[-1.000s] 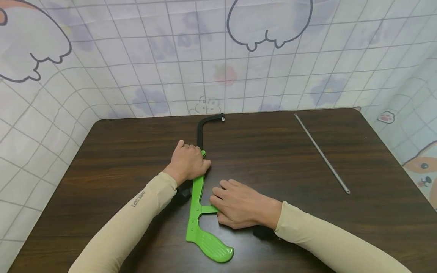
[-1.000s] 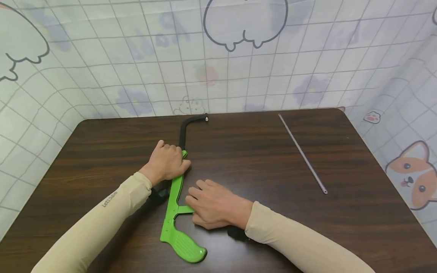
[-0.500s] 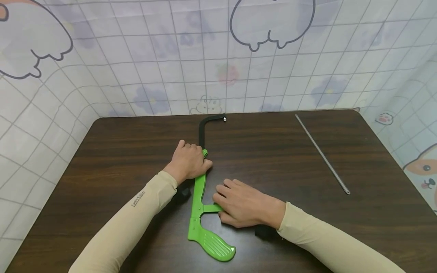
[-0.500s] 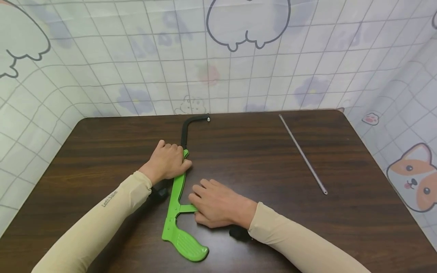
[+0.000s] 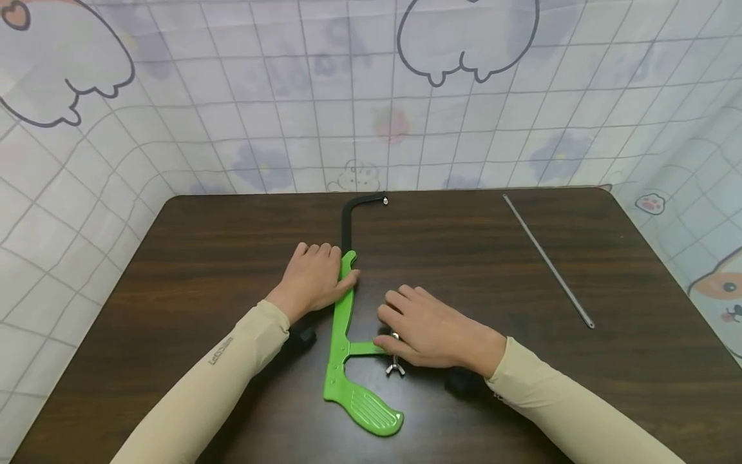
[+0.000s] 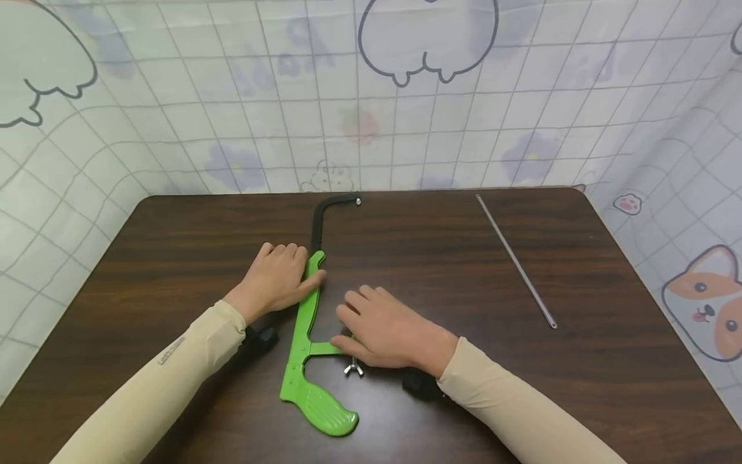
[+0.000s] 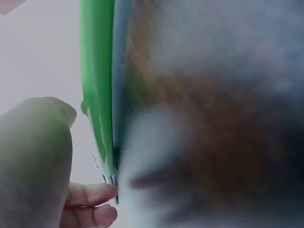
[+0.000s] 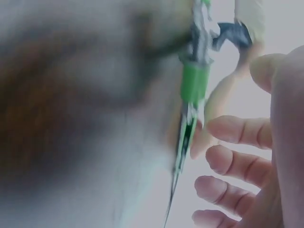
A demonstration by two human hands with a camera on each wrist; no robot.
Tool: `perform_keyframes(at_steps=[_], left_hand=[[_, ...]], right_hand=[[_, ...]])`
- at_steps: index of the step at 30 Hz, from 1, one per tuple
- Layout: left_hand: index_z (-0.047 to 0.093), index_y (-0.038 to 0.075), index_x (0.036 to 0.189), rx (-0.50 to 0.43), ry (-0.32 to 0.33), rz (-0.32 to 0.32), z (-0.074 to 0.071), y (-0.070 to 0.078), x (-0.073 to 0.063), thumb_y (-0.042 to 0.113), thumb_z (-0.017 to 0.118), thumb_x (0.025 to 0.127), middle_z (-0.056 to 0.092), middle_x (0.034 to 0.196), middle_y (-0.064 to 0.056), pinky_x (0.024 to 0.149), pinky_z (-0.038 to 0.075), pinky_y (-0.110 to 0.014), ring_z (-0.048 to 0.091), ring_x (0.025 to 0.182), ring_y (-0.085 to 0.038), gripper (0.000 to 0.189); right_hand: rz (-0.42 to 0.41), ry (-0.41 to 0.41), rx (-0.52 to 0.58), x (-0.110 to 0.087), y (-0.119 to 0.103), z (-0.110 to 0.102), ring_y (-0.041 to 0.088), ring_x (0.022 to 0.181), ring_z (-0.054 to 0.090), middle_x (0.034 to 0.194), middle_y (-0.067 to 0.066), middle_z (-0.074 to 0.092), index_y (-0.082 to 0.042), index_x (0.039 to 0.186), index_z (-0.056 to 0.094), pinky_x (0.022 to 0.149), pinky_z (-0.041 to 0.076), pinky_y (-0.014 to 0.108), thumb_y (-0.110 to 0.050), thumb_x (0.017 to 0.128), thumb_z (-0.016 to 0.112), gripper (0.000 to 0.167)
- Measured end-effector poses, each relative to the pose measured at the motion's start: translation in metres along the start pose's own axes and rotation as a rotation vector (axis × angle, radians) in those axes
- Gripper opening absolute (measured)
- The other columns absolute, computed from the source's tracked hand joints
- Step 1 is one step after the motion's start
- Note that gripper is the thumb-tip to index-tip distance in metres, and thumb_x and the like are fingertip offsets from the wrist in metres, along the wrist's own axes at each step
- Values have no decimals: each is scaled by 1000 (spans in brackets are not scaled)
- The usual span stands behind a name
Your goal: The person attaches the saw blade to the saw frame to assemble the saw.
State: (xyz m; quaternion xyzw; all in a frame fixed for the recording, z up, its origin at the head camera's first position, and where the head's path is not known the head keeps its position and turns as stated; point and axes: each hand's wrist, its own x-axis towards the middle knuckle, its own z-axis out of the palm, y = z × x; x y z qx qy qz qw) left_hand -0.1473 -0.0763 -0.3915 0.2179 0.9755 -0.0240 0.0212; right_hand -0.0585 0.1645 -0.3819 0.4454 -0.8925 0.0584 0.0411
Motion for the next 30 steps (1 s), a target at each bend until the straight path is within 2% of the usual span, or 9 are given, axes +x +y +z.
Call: perform_keyframes(at_steps=[4, 8, 14, 19, 23, 26, 30], left_hand=[[52, 11, 96, -22, 93, 35, 1, -3, -9, 59, 39, 105, 54, 89, -6, 80, 37, -40, 54, 83, -26, 51], [55, 10, 101, -97, 168, 136, 0, -4, -19, 50, 49, 104, 54, 89, -4, 81, 39, -40, 52, 83, -25, 40], [60, 10, 109, -275, 214, 327, -1, 3, -36, 36, 61, 102, 58, 97, -1, 86, 40, -40, 50, 87, -19, 27], [60, 9, 107, -356, 239, 426, 0, 15, -48, 32, 63, 101, 60, 98, -3, 86, 41, -37, 51, 90, -17, 24], [59, 9, 110, -454, 208, 480, 0, 23, -55, 30, 64, 101, 61, 98, -1, 84, 45, -32, 52, 87, -12, 23], [59, 10, 116, -535, 147, 507, -1, 28, -59, 29, 63, 102, 60, 101, 1, 83, 49, -29, 53, 86, -9, 24], [58, 11, 122, -608, 63, 509, -1, 34, -65, 31, 62, 102, 61, 107, 2, 87, 52, -27, 55, 94, -9, 29]], right_hand=[[59, 52, 23, -9, 14, -7, 13, 81, 38, 93, -3, 49, -18, 102, 58, 76, 33, 28, -43, 106, 52, 26], [140, 113, 74, -20, 32, -11, 15, 85, 44, 98, 0, 55, -12, 108, 61, 79, 39, 32, -36, 104, 58, 25], [298, 186, 206, -34, 61, -20, 19, 90, 51, 102, 6, 59, -7, 111, 58, 82, 45, 38, -27, 104, 59, 21], [422, 291, 270, -49, 86, -24, 19, 89, 49, 99, 9, 56, -3, 112, 55, 80, 43, 38, -24, 107, 54, 21], [503, 384, 287, -62, 102, -24, 19, 87, 47, 101, 10, 56, -1, 117, 55, 78, 40, 33, -25, 107, 52, 26], [571, 443, 318, -71, 112, -24, 16, 87, 47, 104, 11, 58, 0, 122, 55, 78, 39, 28, -26, 107, 52, 29], [701, 490, 376, -81, 124, -25, 5, 90, 49, 110, 11, 60, -2, 127, 55, 80, 38, 19, -30, 106, 54, 35]])
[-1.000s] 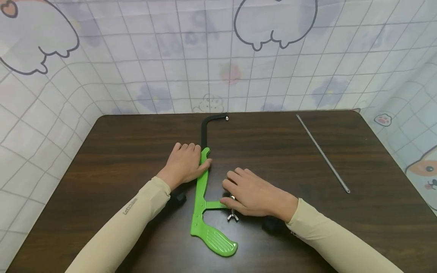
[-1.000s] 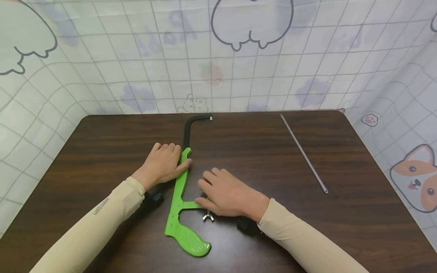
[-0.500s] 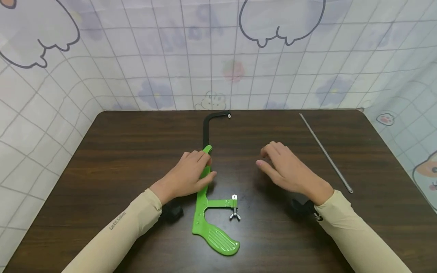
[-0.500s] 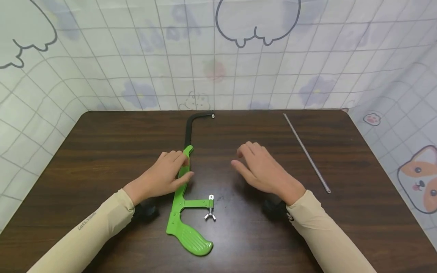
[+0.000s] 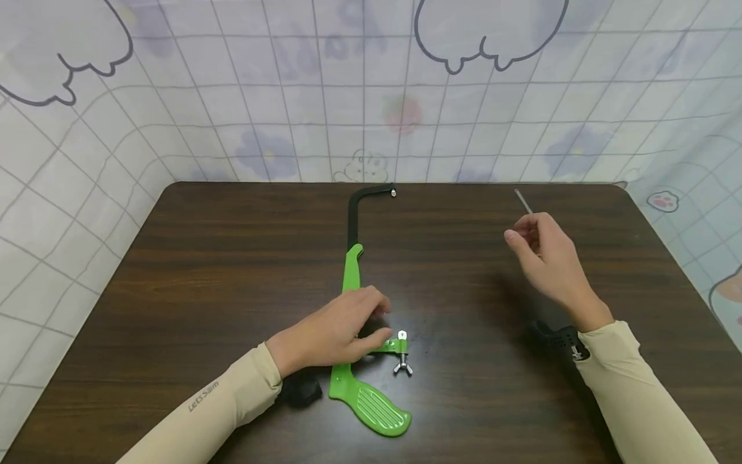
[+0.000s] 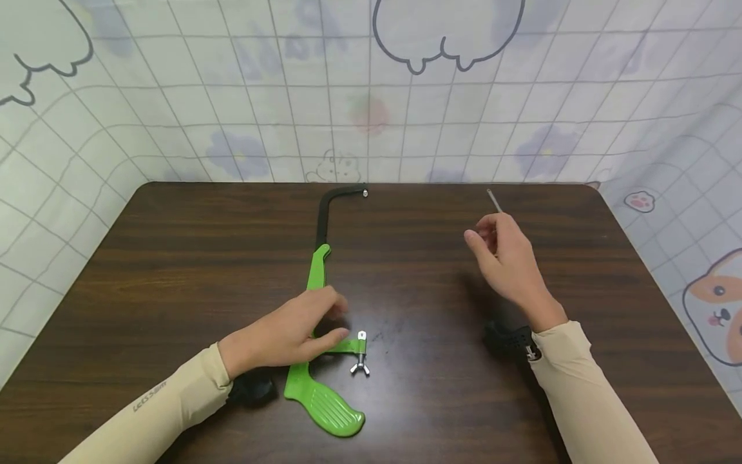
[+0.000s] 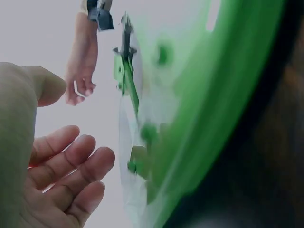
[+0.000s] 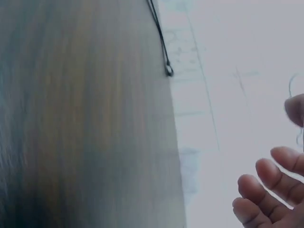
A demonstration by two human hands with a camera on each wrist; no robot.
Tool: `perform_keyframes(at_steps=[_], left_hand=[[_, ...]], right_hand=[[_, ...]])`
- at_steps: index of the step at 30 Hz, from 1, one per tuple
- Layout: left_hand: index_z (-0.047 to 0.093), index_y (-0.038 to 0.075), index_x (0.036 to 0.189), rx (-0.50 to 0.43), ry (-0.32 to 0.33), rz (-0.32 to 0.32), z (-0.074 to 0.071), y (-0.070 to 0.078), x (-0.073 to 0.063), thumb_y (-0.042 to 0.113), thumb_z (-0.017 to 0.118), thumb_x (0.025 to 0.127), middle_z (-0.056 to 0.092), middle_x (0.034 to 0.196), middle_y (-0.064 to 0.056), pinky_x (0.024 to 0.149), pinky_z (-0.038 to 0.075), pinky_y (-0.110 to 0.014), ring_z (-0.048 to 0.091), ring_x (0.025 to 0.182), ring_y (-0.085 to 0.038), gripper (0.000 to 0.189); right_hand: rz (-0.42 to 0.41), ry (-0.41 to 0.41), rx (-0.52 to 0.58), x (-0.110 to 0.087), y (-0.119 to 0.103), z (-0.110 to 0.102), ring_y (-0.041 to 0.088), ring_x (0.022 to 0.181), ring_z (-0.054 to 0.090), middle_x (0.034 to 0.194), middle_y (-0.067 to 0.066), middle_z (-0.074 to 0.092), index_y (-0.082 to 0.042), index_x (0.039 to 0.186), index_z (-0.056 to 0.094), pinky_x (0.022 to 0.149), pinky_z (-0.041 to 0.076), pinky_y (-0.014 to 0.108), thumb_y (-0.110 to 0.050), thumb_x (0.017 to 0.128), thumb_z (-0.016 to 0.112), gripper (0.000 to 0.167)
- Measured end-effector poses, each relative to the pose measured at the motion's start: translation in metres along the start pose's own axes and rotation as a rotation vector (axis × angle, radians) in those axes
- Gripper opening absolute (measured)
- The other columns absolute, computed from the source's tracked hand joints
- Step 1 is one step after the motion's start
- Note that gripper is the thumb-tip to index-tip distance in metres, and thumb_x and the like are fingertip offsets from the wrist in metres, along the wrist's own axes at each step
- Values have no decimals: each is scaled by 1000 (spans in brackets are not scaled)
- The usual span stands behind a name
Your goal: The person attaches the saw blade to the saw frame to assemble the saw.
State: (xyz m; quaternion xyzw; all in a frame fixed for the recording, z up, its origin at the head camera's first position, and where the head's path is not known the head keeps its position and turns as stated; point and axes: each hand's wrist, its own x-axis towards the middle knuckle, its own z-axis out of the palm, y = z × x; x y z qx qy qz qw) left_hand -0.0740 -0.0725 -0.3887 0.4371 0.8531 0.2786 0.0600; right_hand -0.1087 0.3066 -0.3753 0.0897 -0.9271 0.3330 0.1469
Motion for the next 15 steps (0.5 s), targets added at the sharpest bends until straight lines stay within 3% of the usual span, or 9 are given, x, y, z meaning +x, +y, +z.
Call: perform_keyframes(at_steps=[6, 15], left_hand=[[57, 12, 127, -61, -60, -44, 8, 5, -2, 35, 63, 101, 60, 111, 1, 90, 53, -25, 56, 99, -9, 35], [57, 14, 127, -73, -84, -71, 17, 4, -2, 40, 65, 99, 59, 109, 5, 87, 52, -23, 56, 96, -6, 39]], right_hand=[[169, 33, 6, 2, 19, -11, -8, 91, 46, 117, 11, 58, -2, 133, 52, 80, 38, 18, -38, 105, 55, 45], [254, -4, -55, 1, 43, -17, -3, 91, 45, 121, 15, 58, 0, 136, 51, 77, 37, 18, -42, 104, 55, 52]])
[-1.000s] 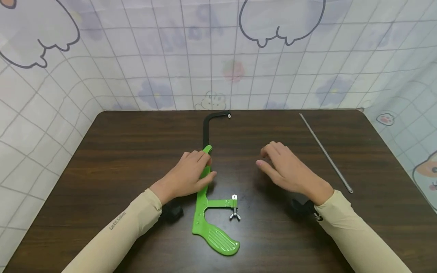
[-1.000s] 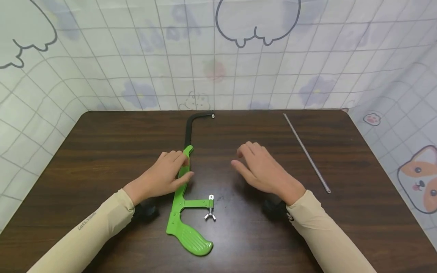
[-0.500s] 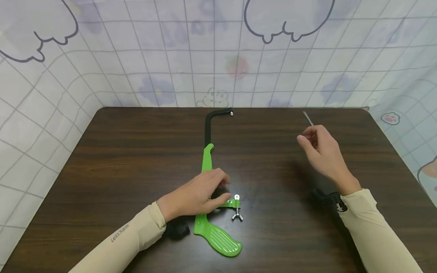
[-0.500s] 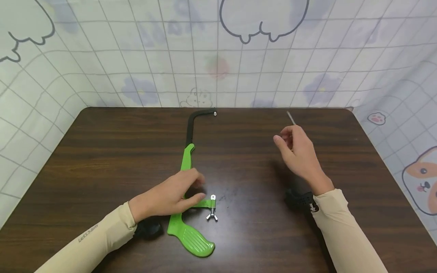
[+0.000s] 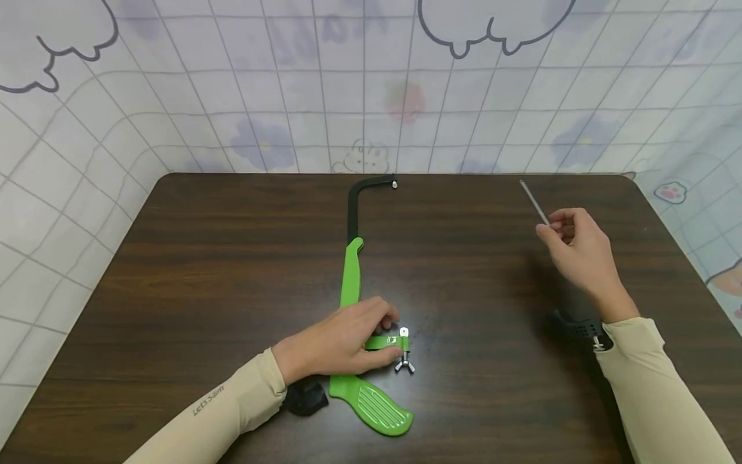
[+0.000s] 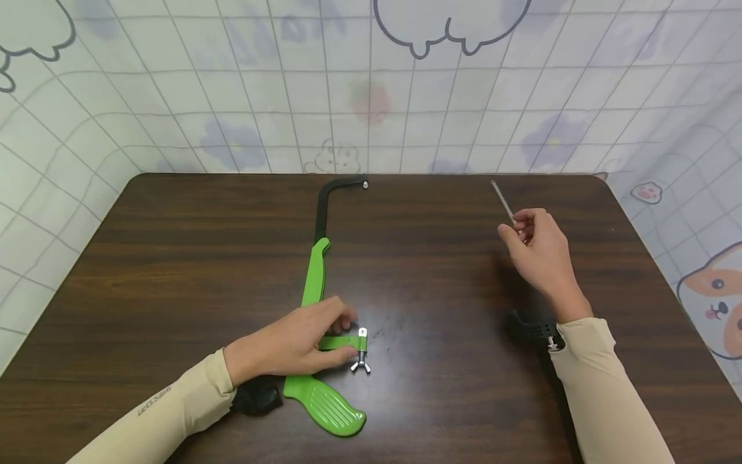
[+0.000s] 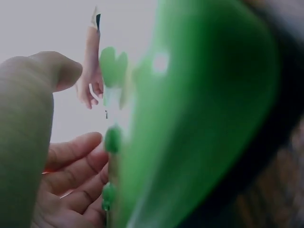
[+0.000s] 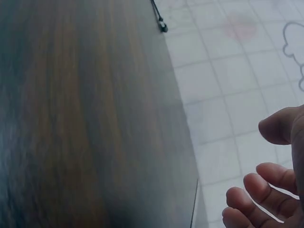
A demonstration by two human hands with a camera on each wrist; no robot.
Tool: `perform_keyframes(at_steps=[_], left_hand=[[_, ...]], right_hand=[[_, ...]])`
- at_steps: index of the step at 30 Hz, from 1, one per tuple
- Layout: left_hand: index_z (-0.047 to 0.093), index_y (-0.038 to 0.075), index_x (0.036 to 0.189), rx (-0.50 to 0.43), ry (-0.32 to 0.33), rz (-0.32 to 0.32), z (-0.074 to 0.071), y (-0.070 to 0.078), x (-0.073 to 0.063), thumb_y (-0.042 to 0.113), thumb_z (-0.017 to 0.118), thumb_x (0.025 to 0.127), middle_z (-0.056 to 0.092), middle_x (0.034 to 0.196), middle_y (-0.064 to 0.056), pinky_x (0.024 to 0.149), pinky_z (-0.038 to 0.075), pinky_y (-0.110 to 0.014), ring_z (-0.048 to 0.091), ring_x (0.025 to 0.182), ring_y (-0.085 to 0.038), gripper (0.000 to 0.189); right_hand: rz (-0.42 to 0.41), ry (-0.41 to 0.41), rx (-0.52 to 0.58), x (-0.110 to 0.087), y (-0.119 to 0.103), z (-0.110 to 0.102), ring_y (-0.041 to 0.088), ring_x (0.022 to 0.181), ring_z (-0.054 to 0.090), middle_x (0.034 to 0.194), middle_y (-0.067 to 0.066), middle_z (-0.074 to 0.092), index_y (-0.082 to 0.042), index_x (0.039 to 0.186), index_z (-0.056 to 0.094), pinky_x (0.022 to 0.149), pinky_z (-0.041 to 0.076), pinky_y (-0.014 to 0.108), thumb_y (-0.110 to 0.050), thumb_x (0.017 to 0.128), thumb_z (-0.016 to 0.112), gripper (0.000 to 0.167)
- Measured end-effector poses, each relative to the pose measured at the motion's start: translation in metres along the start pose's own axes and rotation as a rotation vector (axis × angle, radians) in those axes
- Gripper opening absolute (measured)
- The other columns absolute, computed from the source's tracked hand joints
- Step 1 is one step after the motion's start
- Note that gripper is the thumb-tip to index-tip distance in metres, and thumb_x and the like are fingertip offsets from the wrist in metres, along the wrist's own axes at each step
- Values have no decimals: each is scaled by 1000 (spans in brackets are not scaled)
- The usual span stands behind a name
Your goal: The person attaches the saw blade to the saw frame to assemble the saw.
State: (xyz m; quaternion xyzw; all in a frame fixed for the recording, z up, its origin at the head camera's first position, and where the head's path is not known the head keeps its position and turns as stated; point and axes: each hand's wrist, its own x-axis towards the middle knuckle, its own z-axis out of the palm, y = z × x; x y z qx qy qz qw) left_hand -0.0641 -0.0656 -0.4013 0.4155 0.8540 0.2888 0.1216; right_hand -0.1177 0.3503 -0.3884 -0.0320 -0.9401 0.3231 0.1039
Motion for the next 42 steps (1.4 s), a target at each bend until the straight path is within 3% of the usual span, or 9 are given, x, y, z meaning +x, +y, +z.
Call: perform_keyframes(at_steps=[11, 19, 27, 35, 42], left_hand=[[61, 16, 114, 66, 33, 29, 7, 4, 0, 42, 67, 98, 59, 97, 6, 77, 47, -18, 51, 85, -4, 31], [58, 17, 102, 138, 67, 75, 13, 5, 0, 48, 68, 96, 54, 91, 8, 75, 43, -19, 47, 83, -6, 33], [60, 17, 106, 222, 97, 101, 17, 4, -1, 61, 74, 86, 58, 98, 8, 81, 48, -22, 50, 90, -6, 51], [62, 16, 109, 229, 116, 121, 21, 1, 0, 64, 80, 80, 62, 99, 8, 79, 48, -21, 51, 88, -5, 59], [62, 16, 107, 241, 145, 137, 23, 0, 1, 62, 81, 79, 62, 96, 8, 78, 48, -21, 52, 87, -6, 57]], right_hand=[[21, -21, -103, 5, 10, -7, 36, 101, 55, 120, 26, 57, 7, 136, 51, 78, 41, 41, -37, 104, 55, 54], [65, -60, -171, 9, 20, -16, 44, 104, 56, 122, 31, 57, 10, 136, 52, 79, 44, 49, -36, 103, 57, 56], [126, -160, -232, 8, 27, -19, 53, 111, 52, 126, 37, 54, 15, 134, 49, 90, 45, 66, -37, 102, 56, 61], [140, -213, -279, 6, 31, -22, 49, 99, 60, 119, 38, 62, 13, 125, 58, 78, 51, 57, -34, 102, 58, 52], [180, -211, -298, 6, 31, -24, 39, 83, 59, 101, 30, 68, 8, 108, 68, 58, 41, 30, -30, 101, 59, 39]])
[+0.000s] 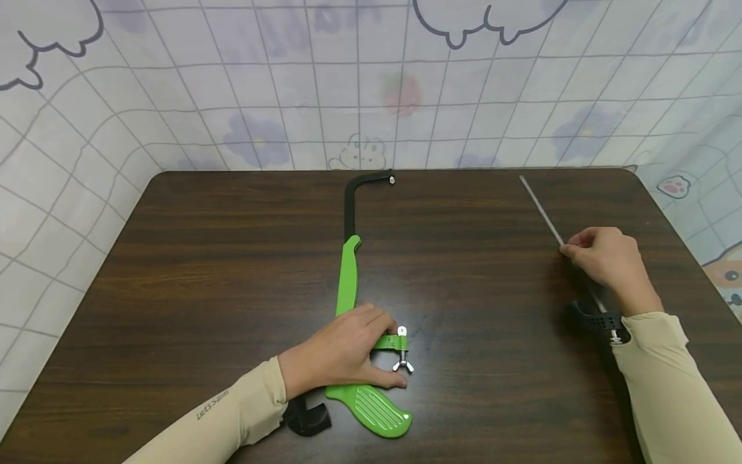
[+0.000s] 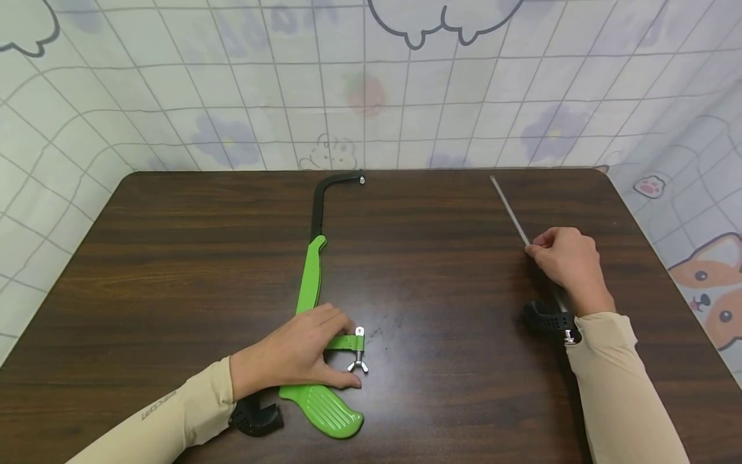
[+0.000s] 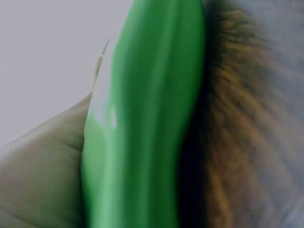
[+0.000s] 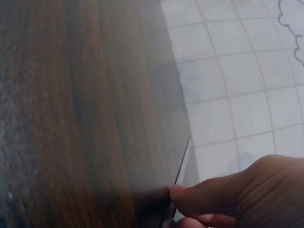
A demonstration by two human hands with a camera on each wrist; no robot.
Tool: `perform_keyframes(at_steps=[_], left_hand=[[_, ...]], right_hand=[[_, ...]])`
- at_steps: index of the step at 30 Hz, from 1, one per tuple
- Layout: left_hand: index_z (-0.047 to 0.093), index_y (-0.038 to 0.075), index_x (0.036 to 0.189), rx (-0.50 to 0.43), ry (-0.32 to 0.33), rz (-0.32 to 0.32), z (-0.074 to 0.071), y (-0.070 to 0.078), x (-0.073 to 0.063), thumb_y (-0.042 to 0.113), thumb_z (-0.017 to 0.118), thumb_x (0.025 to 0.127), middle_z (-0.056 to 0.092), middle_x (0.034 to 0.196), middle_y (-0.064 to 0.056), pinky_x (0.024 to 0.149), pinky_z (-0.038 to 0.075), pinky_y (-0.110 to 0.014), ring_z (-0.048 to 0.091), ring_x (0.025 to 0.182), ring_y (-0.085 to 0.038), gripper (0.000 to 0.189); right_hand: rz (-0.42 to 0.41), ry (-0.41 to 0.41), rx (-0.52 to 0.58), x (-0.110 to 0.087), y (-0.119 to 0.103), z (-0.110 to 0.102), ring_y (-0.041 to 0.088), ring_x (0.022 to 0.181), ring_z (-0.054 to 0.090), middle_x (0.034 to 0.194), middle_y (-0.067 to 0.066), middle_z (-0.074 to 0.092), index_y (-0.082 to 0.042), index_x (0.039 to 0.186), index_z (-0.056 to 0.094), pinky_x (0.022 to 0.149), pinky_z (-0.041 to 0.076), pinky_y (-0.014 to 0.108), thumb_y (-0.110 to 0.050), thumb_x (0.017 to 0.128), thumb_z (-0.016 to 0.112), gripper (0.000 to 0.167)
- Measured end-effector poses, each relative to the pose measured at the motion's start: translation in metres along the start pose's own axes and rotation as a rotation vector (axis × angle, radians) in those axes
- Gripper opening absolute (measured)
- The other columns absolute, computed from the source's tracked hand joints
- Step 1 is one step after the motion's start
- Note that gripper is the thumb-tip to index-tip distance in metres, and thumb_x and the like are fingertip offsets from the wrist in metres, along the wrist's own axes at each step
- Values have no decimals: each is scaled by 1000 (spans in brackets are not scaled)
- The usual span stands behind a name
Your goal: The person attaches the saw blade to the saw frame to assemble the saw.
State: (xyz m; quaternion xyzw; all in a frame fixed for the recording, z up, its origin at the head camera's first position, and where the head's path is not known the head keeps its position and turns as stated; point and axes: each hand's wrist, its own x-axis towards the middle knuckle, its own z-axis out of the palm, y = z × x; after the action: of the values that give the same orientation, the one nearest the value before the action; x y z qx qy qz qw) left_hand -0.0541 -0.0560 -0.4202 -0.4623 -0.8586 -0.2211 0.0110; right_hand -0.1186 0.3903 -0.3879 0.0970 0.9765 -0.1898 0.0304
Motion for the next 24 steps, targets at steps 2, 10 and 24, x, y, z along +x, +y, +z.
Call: perform_keyframes(at_steps=[2, 10, 24], left_hand=[[62, 16, 106, 3, 3, 6, 2, -1, 0, 63, 81, 79, 62, 95, 8, 79, 48, -21, 52, 87, -6, 57], [62, 17, 104, 5, 26, 19, 4, -2, 0, 61, 81, 79, 59, 91, 10, 73, 43, -18, 48, 83, -4, 54], [62, 18, 100, 4, 75, 30, 5, -3, -1, 59, 82, 78, 59, 89, 11, 71, 43, -18, 47, 81, -3, 51]], right_hand=[[14, 2, 2, -1, -1, 0, 39, 81, 58, 98, 30, 69, 8, 105, 70, 56, 40, 28, -30, 100, 60, 39], [46, 6, 5, -2, -5, 0, 43, 84, 60, 104, 33, 69, 8, 103, 73, 56, 40, 30, -29, 99, 59, 39], [86, -27, 30, -2, -8, -1, 46, 94, 57, 111, 35, 65, 9, 111, 67, 70, 49, 49, -24, 100, 59, 36]])
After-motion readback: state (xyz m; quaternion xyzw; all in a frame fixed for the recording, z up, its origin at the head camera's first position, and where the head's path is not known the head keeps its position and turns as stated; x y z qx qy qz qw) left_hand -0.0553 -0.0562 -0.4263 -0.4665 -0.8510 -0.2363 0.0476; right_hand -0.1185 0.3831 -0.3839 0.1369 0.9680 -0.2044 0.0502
